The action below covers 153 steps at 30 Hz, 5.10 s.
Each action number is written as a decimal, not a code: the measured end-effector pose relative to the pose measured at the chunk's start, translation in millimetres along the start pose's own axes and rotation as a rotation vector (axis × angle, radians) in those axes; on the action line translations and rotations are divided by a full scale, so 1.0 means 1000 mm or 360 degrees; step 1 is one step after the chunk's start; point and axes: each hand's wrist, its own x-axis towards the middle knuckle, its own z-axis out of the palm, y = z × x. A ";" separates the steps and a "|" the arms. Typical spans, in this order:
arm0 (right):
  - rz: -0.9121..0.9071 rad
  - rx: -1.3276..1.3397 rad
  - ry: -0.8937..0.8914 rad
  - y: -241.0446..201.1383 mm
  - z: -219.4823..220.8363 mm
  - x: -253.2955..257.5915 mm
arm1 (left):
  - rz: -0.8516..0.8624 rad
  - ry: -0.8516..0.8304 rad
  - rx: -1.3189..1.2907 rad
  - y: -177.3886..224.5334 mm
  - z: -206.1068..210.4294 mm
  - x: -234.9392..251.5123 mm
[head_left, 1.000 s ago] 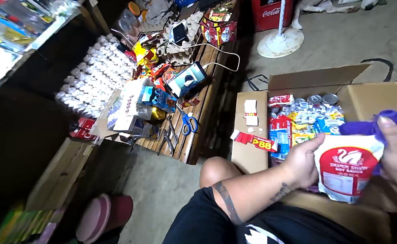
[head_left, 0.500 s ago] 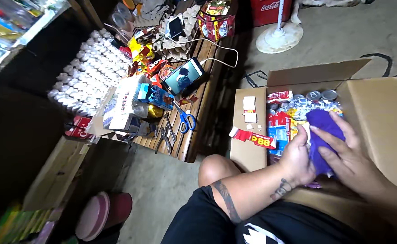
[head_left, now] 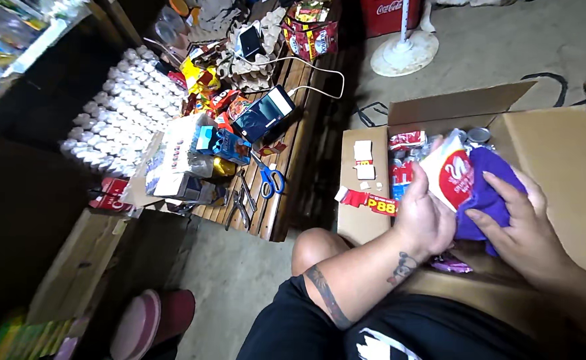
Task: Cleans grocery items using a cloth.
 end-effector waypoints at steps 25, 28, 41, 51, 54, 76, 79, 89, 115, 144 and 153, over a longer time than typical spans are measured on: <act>-0.0093 -0.0055 0.0014 -0.018 -0.005 0.005 | -0.0066 0.0044 -0.0067 0.006 0.002 -0.002; 0.0139 0.0014 -0.0072 -0.060 -0.021 0.019 | -0.0204 -0.0061 0.0148 -0.005 0.005 -0.012; 0.0841 0.0656 -0.0017 -0.040 -0.016 0.022 | -0.0233 -0.0124 0.0273 0.003 0.006 -0.011; 0.0832 0.0893 -0.0274 -0.002 -0.016 0.013 | -0.0073 -0.0190 0.0226 0.016 -0.004 -0.002; 0.0733 0.0931 -0.0148 0.001 -0.016 0.015 | -0.0242 -0.0157 0.0286 0.007 0.001 -0.007; 0.0783 0.0776 -0.0257 0.001 -0.011 0.013 | -0.0084 -0.0077 0.0252 0.009 0.000 -0.004; 0.0802 0.0731 -0.0264 0.003 -0.010 0.011 | -0.0113 -0.0051 0.0261 0.009 0.001 -0.005; 0.0840 0.0653 -0.0255 -0.001 -0.011 0.012 | -0.0143 -0.0117 0.0351 0.007 0.003 -0.007; 0.0895 0.0699 -0.0079 0.002 -0.013 0.016 | -0.0171 0.0047 0.0097 0.013 -0.001 0.001; 0.0854 0.0930 -0.0226 0.002 -0.013 0.012 | -0.0223 0.0074 0.0065 0.011 0.000 0.003; 0.1087 0.0684 0.0042 -0.049 -0.023 0.032 | -0.0299 0.0007 0.0130 0.007 0.002 -0.002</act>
